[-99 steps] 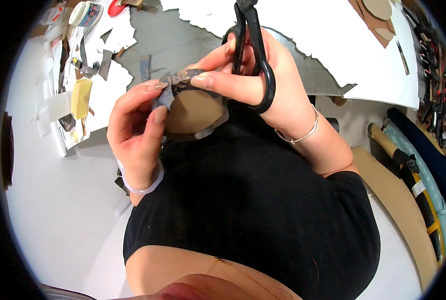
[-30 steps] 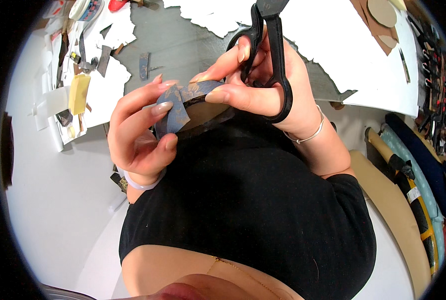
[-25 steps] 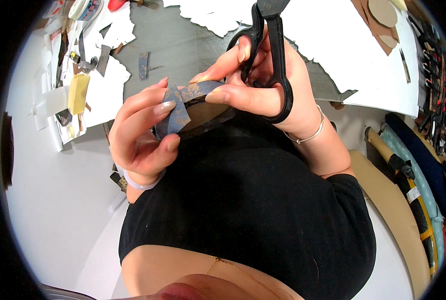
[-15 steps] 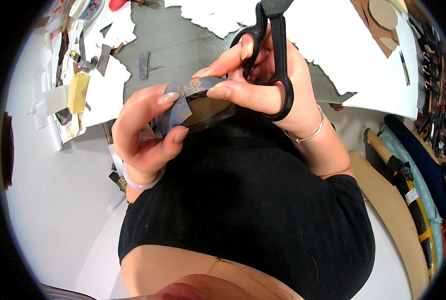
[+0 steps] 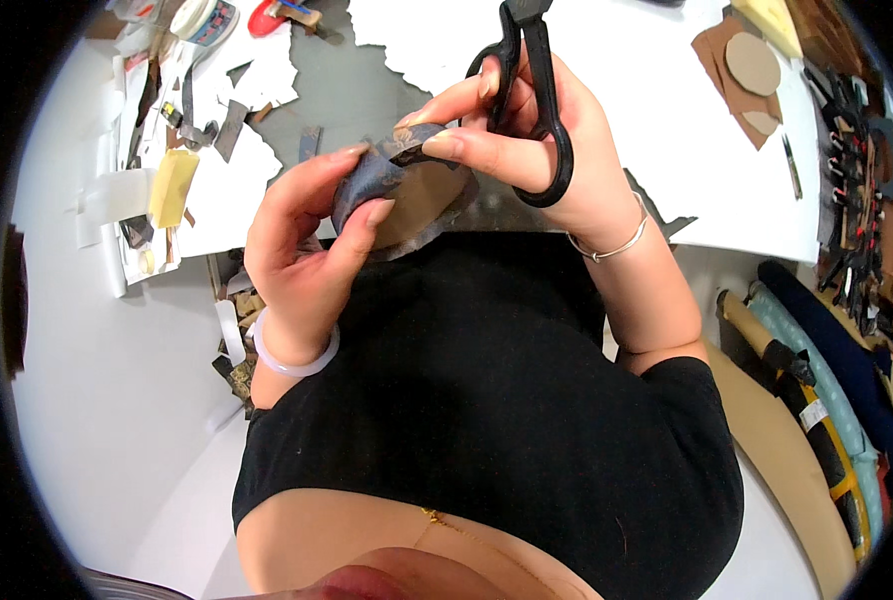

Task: The person repairs a shoe heel by cutting a patterned fabric strip, folding it, and applying it to the heel. They use pliers to press the fabric, an iron to heat and adhere it, and a brush to apply glue to the edges.

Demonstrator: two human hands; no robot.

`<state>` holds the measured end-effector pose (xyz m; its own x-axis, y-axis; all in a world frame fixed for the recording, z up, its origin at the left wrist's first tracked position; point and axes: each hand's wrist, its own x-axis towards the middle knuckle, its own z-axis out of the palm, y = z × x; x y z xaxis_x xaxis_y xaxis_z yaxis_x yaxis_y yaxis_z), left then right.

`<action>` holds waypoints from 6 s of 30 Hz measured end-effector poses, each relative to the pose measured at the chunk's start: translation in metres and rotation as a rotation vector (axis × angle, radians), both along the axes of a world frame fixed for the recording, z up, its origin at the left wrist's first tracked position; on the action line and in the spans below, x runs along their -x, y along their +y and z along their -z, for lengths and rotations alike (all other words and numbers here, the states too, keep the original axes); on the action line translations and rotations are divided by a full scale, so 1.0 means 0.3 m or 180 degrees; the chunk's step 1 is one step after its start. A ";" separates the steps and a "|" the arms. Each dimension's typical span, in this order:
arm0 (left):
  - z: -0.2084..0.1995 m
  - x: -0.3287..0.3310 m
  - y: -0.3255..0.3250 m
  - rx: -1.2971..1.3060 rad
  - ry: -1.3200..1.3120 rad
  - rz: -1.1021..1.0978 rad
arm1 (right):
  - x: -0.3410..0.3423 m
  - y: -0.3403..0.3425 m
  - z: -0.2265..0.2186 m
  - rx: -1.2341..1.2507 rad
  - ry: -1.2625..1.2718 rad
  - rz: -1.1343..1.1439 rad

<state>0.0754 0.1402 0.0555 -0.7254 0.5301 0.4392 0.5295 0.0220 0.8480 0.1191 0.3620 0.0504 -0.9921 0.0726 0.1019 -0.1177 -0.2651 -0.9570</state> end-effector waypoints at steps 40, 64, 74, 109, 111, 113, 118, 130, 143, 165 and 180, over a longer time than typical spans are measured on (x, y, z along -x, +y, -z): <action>-0.004 0.036 -0.005 -0.0315 -0.2332 0.0182 | -0.063 -0.075 0.147 0.0790 0.0230 0.0754; 0.009 0.131 0.011 0.0336 -0.3354 0.1804 | -0.039 -0.046 0.082 0.0375 -0.0129 -0.0231; 0.019 0.159 0.003 -0.0293 -0.4234 0.1453 | 0.001 0.119 0.025 -0.1432 -0.0199 0.0525; -0.001 -0.001 -0.067 0.0132 -0.4414 0.1102 | 0.470 0.562 -0.354 -0.5166 0.0161 0.2334; 0.001 0.004 -0.092 0.0039 -0.4262 0.0712 | 0.561 0.592 -0.393 -0.5074 -0.0493 0.1663; -0.006 0.019 -0.114 -0.0048 -0.4067 0.0425 | 0.664 0.750 -0.362 -0.4722 -0.0089 0.0832; 0.005 0.065 -0.186 -0.0137 -0.3749 0.0153 | 0.661 0.753 -0.327 -0.4557 0.0531 0.1133; 0.039 0.080 -0.131 0.0037 -0.3576 -0.0040 | -0.006 0.233 -0.532 -0.4542 0.1100 -0.0777; -0.005 0.054 -0.119 -0.0119 -0.3306 -0.0020 | -0.094 0.041 -0.488 -0.4887 0.0831 -0.0951; 0.080 0.007 -0.108 -0.0550 -0.2930 -0.0457 | -0.139 0.006 -0.504 -0.5480 0.0263 -0.0652; 0.033 0.006 -0.096 -0.0721 -0.2697 -0.0419 | -0.157 -0.038 -0.505 -0.5651 0.0167 -0.0361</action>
<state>0.0738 0.1113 0.0455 -0.9034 0.3849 -0.1888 -0.2733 -0.1776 0.9454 0.1663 0.3504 0.2019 -0.9774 -0.2113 0.0029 -0.2109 0.9749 -0.0712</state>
